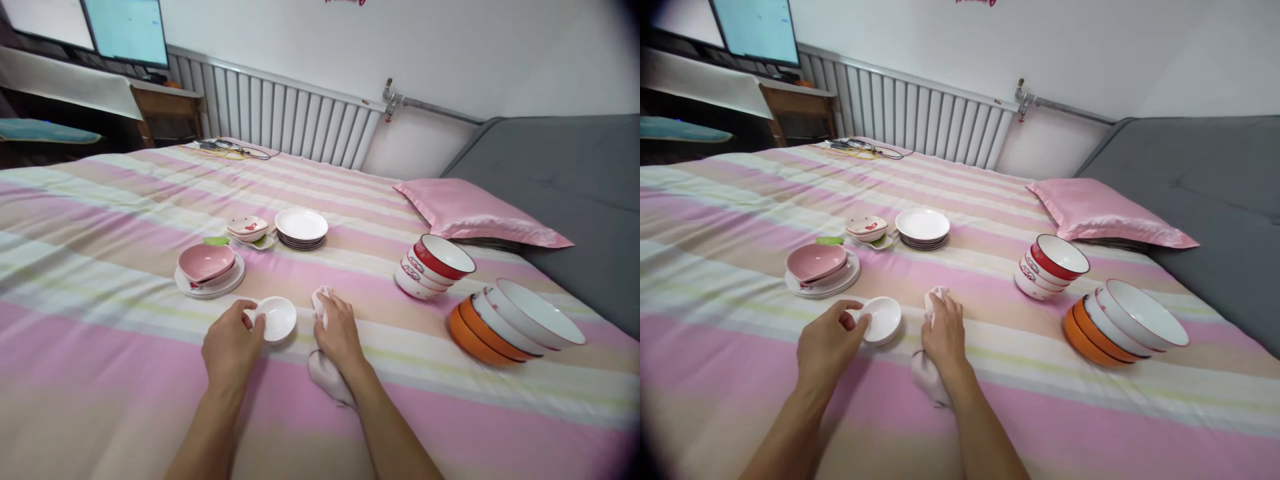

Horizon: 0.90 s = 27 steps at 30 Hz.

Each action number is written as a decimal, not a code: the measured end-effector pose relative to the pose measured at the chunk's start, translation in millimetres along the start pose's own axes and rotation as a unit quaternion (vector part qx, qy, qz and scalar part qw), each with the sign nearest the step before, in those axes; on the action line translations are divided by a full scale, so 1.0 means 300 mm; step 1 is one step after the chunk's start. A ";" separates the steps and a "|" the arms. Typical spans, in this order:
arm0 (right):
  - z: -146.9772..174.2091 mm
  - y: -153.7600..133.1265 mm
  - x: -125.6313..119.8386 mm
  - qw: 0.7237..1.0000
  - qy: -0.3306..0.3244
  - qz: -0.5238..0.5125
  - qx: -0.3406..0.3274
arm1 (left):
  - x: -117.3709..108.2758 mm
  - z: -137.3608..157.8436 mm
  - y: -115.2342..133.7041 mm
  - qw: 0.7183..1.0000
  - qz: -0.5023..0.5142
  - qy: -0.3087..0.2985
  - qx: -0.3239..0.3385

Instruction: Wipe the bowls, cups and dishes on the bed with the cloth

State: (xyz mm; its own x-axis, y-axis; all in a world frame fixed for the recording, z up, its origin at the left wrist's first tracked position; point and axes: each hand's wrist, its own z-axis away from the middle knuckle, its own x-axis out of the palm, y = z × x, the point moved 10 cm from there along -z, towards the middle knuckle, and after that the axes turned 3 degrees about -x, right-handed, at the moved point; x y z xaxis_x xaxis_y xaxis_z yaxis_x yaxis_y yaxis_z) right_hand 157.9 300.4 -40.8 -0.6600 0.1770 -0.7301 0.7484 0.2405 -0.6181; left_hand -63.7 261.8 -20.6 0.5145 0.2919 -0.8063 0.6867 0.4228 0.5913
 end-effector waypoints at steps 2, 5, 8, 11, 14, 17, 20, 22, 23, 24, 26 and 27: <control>-0.013 0.003 -0.012 0.999 -0.004 -0.051 -0.005 | -0.002 0.001 0.006 1.000 0.000 0.015 0.018; -0.024 0.011 -0.047 0.991 0.002 -0.134 0.015 | -0.020 0.011 0.022 0.997 0.003 0.054 0.055; -0.021 0.027 -0.065 0.972 0.021 -0.227 0.058 | -0.044 0.027 0.042 0.990 0.016 0.099 0.095; -0.004 0.055 -0.026 0.927 0.009 -0.348 0.143 | -0.063 0.037 0.051 0.982 0.053 0.131 0.122; 0.009 0.040 0.008 0.885 -0.020 -0.427 0.182 | -0.085 0.048 0.060 0.971 0.107 0.153 0.148; 0.006 0.012 -0.011 0.873 -0.018 -0.453 0.181 | -0.130 0.071 0.069 0.955 0.146 0.201 0.164; 0.002 -0.004 -0.041 0.845 0.006 -0.502 0.182 | -0.152 0.084 0.064 0.945 0.207 0.206 0.145; -0.003 -0.024 -0.071 0.838 0.027 -0.523 0.156 | -0.138 0.084 0.056 0.943 0.260 0.175 0.115; -0.005 -0.037 -0.093 0.846 0.043 -0.515 0.131 | -0.127 0.086 0.055 0.942 0.280 0.157 0.103; -0.005 -0.053 -0.120 0.860 0.062 -0.497 0.102 | -0.116 0.088 0.058 0.941 0.293 0.141 0.095; 0.001 -0.090 -0.163 0.890 0.092 -0.443 0.047 | -0.095 0.097 0.071 0.941 0.304 0.113 0.092; 0.005 -0.110 -0.174 0.903 0.096 -0.419 0.027 | -0.086 0.103 0.081 0.942 0.304 0.102 0.097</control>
State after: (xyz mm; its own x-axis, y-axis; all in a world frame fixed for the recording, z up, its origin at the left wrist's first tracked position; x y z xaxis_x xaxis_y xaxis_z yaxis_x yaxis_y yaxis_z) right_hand 167.9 281.7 17.4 -0.9911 0.1185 0.0610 -0.0199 0.3209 -0.9469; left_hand -44.5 238.2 15.2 0.7475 0.5966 -0.2923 0.3881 -0.0351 0.9210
